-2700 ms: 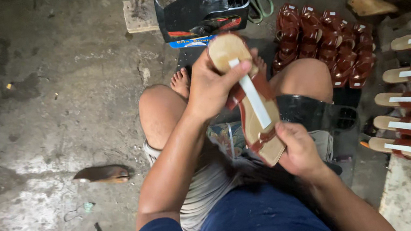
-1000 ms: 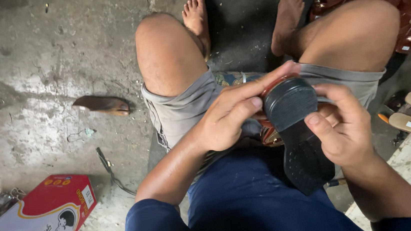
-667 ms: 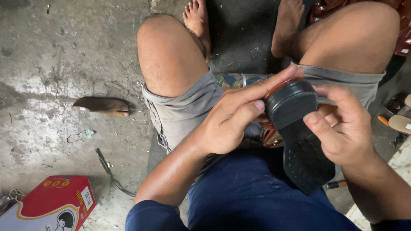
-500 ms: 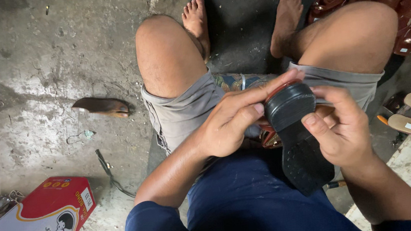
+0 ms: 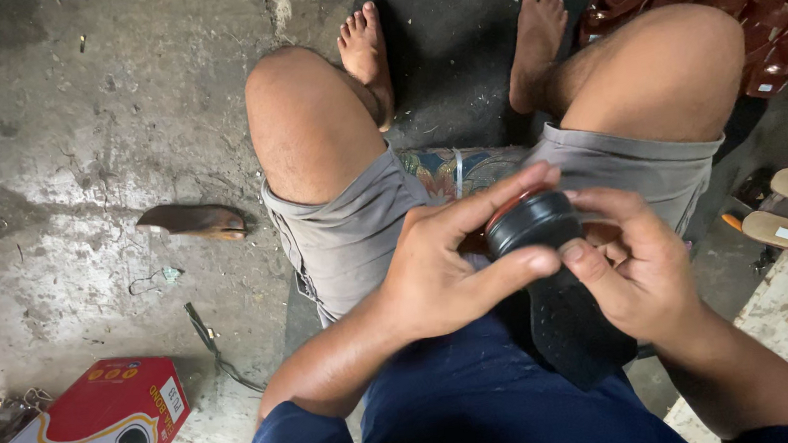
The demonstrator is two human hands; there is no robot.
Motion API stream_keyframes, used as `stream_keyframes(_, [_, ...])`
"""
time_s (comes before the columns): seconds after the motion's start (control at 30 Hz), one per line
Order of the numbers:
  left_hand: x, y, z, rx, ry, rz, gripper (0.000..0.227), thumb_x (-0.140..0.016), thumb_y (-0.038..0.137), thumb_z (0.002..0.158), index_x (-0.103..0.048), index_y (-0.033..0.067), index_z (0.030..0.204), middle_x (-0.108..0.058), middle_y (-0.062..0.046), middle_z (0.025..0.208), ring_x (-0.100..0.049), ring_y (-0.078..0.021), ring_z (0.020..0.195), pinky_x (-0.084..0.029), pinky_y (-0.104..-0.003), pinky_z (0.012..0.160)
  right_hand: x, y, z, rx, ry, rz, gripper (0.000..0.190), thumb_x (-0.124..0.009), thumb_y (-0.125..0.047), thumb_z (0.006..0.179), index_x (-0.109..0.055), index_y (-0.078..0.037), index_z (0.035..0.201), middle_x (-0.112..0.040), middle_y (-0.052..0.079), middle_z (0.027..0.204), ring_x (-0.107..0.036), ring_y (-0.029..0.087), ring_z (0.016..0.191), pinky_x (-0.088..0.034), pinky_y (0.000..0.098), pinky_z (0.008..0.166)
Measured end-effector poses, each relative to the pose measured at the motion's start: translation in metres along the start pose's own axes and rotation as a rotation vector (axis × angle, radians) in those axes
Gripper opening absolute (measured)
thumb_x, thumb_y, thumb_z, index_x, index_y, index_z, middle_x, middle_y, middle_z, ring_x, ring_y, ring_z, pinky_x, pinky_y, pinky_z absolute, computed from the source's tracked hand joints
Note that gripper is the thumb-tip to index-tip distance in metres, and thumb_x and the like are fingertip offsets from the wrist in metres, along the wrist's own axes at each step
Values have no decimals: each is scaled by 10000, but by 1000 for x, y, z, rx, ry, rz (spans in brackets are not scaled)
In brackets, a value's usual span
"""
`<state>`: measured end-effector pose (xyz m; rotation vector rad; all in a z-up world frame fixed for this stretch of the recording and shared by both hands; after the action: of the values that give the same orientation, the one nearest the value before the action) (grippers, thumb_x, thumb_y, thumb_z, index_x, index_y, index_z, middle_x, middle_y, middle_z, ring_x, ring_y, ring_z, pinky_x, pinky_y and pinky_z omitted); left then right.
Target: The person assembles sandals by attaching black rubber soles to brown leather uppers. They use a hammer to press the sole onto the upper and a lighter to heat the sole for better adhesion. The process is repeated for multiple sandals.
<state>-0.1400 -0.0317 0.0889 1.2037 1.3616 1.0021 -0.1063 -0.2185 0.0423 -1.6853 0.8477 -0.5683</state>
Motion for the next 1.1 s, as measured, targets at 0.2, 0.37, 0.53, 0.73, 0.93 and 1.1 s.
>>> stream_keyframes(0.2, [0, 0, 0, -54, 93, 93, 498, -743, 212, 1030, -583, 60, 1477, -724, -99, 1332, -731, -150, 1210, -602, -288, 1077, -2, 3, 0, -31, -10, -35, 430, -618, -42, 1019, -467, -10, 1420, -679, 102, 1191, -664, 101, 1031, -547, 227, 851])
stream_keyframes(0.37, [2, -2, -1, -52, 123, 81, 471, -726, 223, 1043, -590, 57, 1462, -731, -99, 1336, -730, -155, 1213, -596, -287, 1081, 1, 0, 3, 7, 20, -131, 503, -633, -43, 986, -452, -22, 1454, -630, 106, 1292, -666, 137, 1120, -573, 261, 907])
stream_keyframes(0.53, [1, -1, -1, -59, 146, 90, 454, -713, 237, 1065, -595, 58, 1465, -729, -99, 1327, -724, -155, 1233, -588, -270, 1066, -6, -9, 8, 57, -1, -182, 490, -642, -42, 998, -492, -35, 1465, -663, 125, 1317, -681, 153, 1145, -573, 270, 934])
stream_keyframes(0.73, [27, -19, -5, 24, 216, -161, 415, -668, 259, 1113, -604, 1, 1432, -708, -131, 1357, -686, -193, 1252, -551, -337, 1128, 3, 5, 0, -316, -72, -127, 716, -826, -81, 772, -476, -29, 1394, -697, 108, 1185, -713, 138, 1018, -602, 267, 801])
stream_keyframes(0.93, [61, -43, -16, -144, 396, -541, 527, -650, 263, 1115, -486, -65, 1493, -609, -218, 1449, -641, -285, 1307, -493, -416, 1187, 28, 16, -19, -610, -260, -426, 410, -857, -160, 772, -770, -50, 1157, -743, 97, 873, -713, 161, 725, -609, 305, 626])
stream_keyframes(1.1, [67, -64, -29, -209, 474, -527, 565, -677, 234, 1105, -477, -67, 1540, -589, -227, 1464, -581, -275, 1373, -437, -401, 1229, 71, -22, -3, -330, 100, -715, 325, -860, -170, 816, -773, 19, 1066, -710, 98, 895, -681, 167, 749, -542, 323, 658])
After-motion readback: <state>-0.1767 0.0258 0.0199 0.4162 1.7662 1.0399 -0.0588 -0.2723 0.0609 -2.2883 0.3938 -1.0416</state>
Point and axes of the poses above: each hand's wrist, its own z-axis towards the middle knuckle, its own x-axis out of the back of the hand, y = z × x, the point moved 9 cm from there along z, towards the middle knuckle
